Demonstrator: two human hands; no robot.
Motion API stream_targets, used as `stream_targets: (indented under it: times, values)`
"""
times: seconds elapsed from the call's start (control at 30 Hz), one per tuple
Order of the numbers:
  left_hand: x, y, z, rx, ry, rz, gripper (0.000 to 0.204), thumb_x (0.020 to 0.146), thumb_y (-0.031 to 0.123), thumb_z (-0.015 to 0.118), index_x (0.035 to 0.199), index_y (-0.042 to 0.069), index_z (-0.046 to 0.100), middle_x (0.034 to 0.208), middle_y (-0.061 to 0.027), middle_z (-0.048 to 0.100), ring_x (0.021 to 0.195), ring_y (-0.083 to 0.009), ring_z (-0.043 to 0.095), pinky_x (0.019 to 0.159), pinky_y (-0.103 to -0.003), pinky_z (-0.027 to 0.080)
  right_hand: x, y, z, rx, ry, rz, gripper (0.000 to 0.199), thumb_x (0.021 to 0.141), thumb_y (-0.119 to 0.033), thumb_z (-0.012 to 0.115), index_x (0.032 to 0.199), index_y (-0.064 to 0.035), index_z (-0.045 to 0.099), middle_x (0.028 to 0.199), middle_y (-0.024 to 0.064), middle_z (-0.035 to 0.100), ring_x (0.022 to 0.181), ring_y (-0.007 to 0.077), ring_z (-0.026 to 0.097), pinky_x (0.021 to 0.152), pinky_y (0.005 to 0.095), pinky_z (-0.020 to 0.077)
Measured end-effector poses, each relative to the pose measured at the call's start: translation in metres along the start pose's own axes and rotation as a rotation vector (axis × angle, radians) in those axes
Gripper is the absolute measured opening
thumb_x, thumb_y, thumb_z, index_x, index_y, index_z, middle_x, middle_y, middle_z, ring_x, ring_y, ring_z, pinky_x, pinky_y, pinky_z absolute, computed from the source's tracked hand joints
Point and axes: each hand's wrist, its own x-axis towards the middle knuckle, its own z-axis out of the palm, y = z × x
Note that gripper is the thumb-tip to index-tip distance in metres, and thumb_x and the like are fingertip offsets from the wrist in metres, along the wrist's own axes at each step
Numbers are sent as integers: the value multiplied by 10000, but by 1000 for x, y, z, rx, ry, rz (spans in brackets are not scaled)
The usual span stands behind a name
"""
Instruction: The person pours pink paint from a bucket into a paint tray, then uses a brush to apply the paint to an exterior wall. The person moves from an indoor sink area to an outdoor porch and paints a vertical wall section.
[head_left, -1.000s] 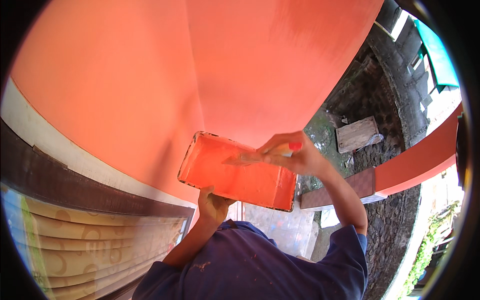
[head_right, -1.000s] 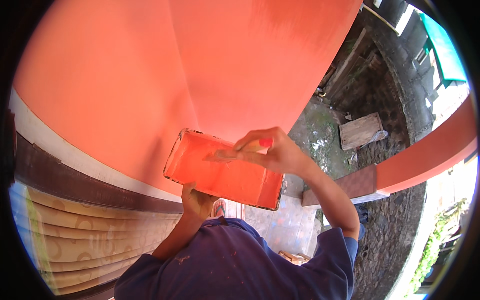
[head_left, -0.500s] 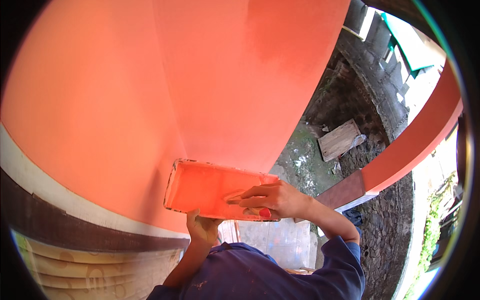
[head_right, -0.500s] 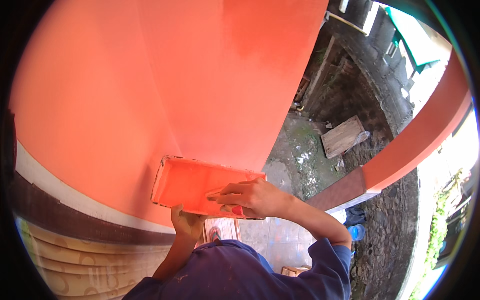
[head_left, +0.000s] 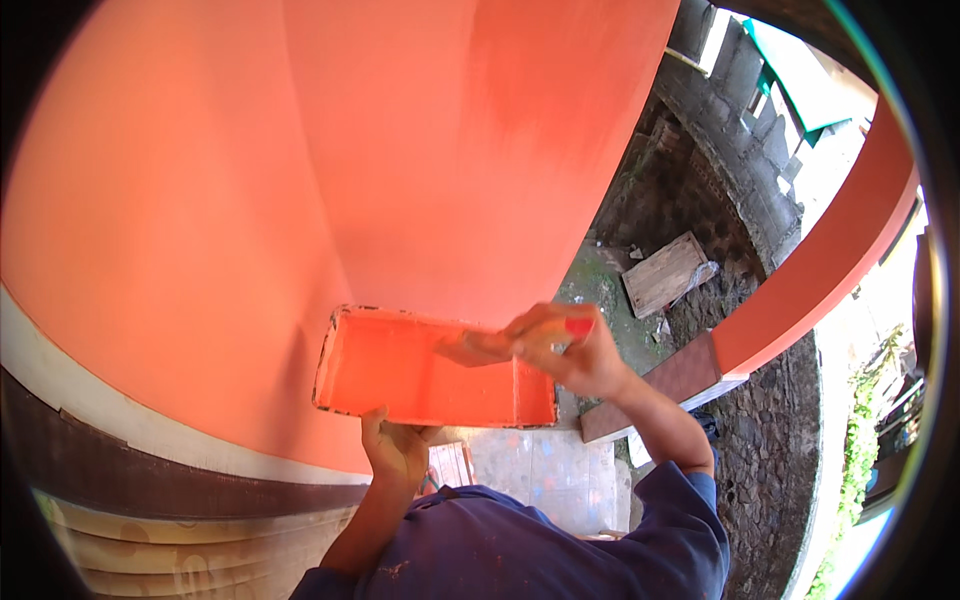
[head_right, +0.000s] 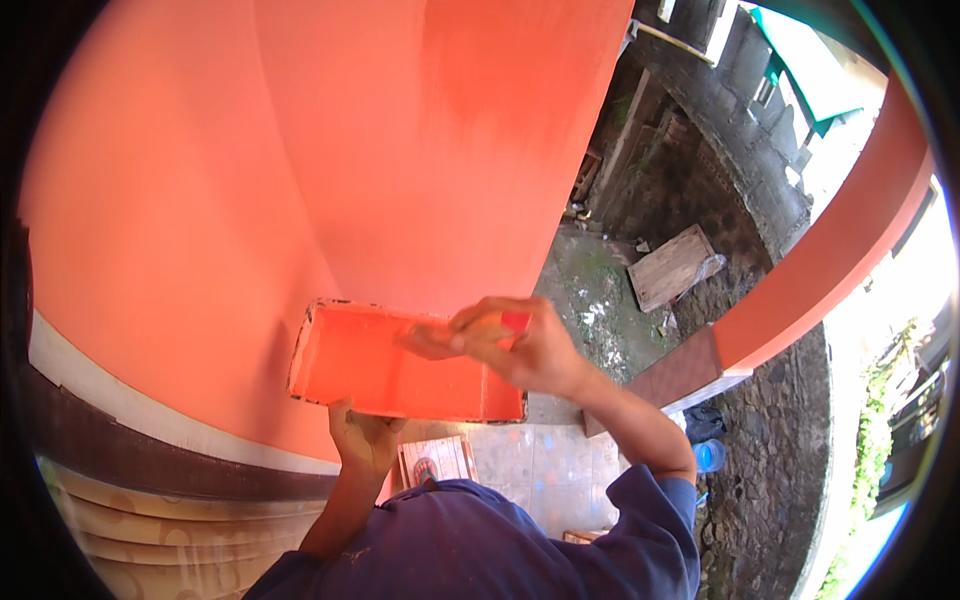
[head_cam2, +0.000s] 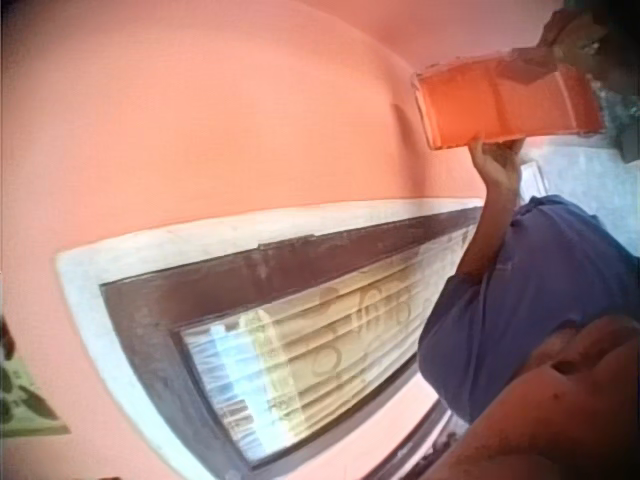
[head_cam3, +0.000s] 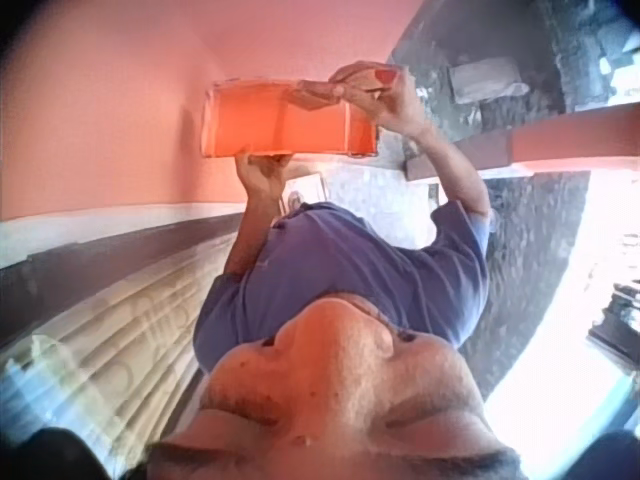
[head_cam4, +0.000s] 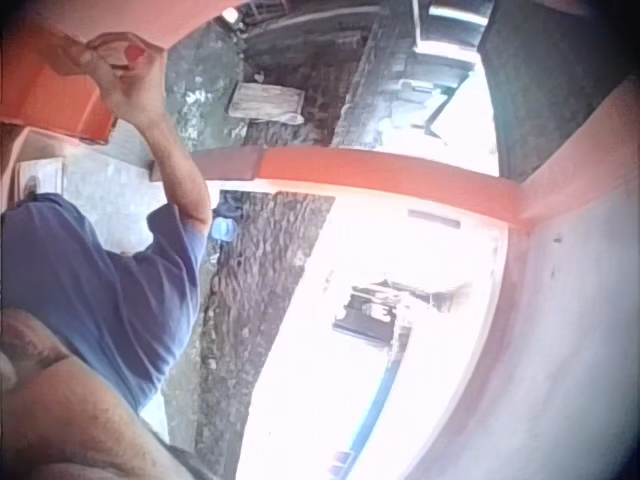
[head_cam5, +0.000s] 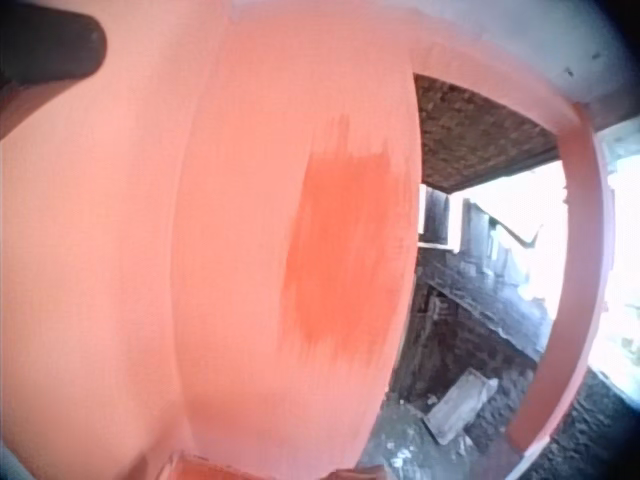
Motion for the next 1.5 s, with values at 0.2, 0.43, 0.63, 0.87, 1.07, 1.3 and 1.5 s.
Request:
stream_targets:
  times: [0.2,0.43,0.63,0.87,1.07,1.3,1.5]
  values:
    - [-8,2,6,35,100,-5,547,891,389,662,1318,75,526,1210,-80,635,979,-237,663,703,-352,523,5,5,-1,507,280,356,117,989,-69,683,942,29,726,1007,100,724,878,162,713,732,295,617]
    - [-7,-5,-5,25,105,-12,591,904,401,656,1403,117,522,1379,-93,614,1229,-308,637,949,-522,596,-6,15,-2,251,159,55,96,980,-62,690,922,7,722,976,72,729,819,111,672,656,277,540]
    - [-9,1,11,39,125,21,604,889,390,655,1397,95,515,1343,-108,622,1178,-323,658,920,-523,611,-5,5,-4,165,127,66,103,969,-97,722,946,3,717,913,36,732,752,92,652,647,253,518]
    - [-9,0,16,57,132,-12,625,867,403,666,1387,92,516,1326,-106,618,1168,-317,655,913,-530,620,17,4,-23,255,-6,189,156,976,-116,733,1017,29,691,898,44,723,803,97,667,706,266,544]
    - [-10,-4,5,60,126,-18,616,873,392,668,1380,79,514,1334,-120,606,1188,-322,649,926,-535,625,27,-10,-14,22,-132,51,121,945,-92,759,989,8,706,867,35,724,797,107,671,704,283,544]
    - [-8,-6,2,-3,114,-13,579,872,364,655,1333,39,527,1191,-127,656,953,-281,706,827,-491,637,51,-29,-17,-9,-85,-128,153,938,-82,753,856,28,684,847,61,709,673,86,596,584,252,453]
    - [-11,0,19,-2,177,21,535,868,345,660,1297,50,536,1115,-102,653,828,-236,664,778,-450,638,145,-90,-74,-80,93,-254,154,966,4,671,812,11,661,924,84,708,835,129,671,684,278,514]
